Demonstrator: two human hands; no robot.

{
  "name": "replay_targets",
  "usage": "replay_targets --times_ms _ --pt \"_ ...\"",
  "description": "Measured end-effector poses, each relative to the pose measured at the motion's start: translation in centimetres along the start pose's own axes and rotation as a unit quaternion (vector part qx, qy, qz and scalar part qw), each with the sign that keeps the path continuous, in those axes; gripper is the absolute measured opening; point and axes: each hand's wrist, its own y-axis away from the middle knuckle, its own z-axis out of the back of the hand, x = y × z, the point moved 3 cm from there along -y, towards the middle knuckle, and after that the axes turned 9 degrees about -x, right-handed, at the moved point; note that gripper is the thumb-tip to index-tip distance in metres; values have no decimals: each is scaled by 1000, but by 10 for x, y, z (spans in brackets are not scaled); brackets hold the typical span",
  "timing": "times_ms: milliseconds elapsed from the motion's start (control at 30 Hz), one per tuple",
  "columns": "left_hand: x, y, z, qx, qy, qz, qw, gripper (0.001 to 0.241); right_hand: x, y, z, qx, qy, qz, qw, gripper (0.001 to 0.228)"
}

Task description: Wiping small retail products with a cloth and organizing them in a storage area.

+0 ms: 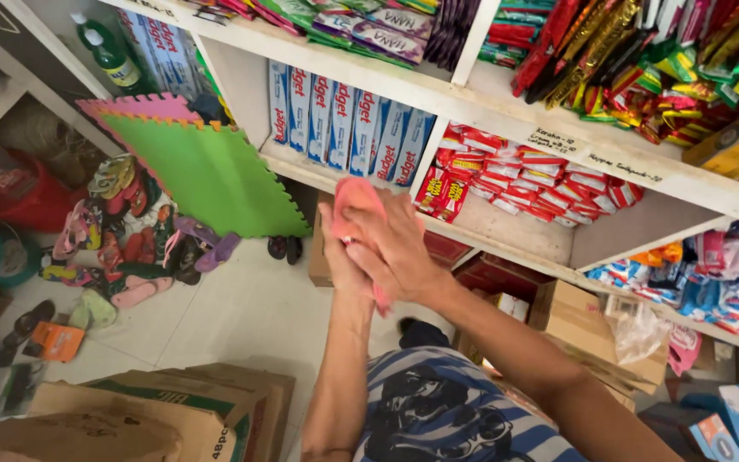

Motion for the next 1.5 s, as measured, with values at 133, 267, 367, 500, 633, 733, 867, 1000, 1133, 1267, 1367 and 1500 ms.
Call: replay_targets --times_ms 133,267,367,500,633,733,867,1000,1133,1267,1367,1500 --pt "0 7 -8 -17 -24 1 1000 64 -24 12 1 12 13 -6 1000 37" --pt "3 14 -19 -39 -62 11 997 71 -46 4 0 33 -45 -51 997 27" --pt "1 23 -25 -57 -88 20 994 75 -63 13 -1 -7 -121 -123 985 30" --pt "-17 35 -47 -43 -86 30 995 68 -35 -4 2 -90 -153 -242 954 33" --pt "-5 -10 6 14 24 -5 1000 64 -19 14 -8 -16 -17 -119 993 39" --pt "-12 0 -6 35 40 -27 998 54 -12 0 -10 -7 -38 -47 998 43" --pt "-15 26 -32 6 10 -10 1000 61 -18 -15 -3 4 -58 -43 997 36" --pt "-4 35 -39 56 26 18 998 96 -40 -2 -3 -16 -151 -133 979 35" --pt "-14 48 -56 45 35 26 998 75 -53 3 -1 -82 -193 -170 963 46" --pt "-22 62 -64 14 56 -5 998 51 -52 11 8 -102 -148 -174 968 42" --pt "-6 20 -32 8 90 -70 993 56 -43 18 8 -116 -83 -162 976 38" --pt "-7 19 -32 -51 142 -89 985 34 -12 -6 3 -130 -43 -191 972 36"
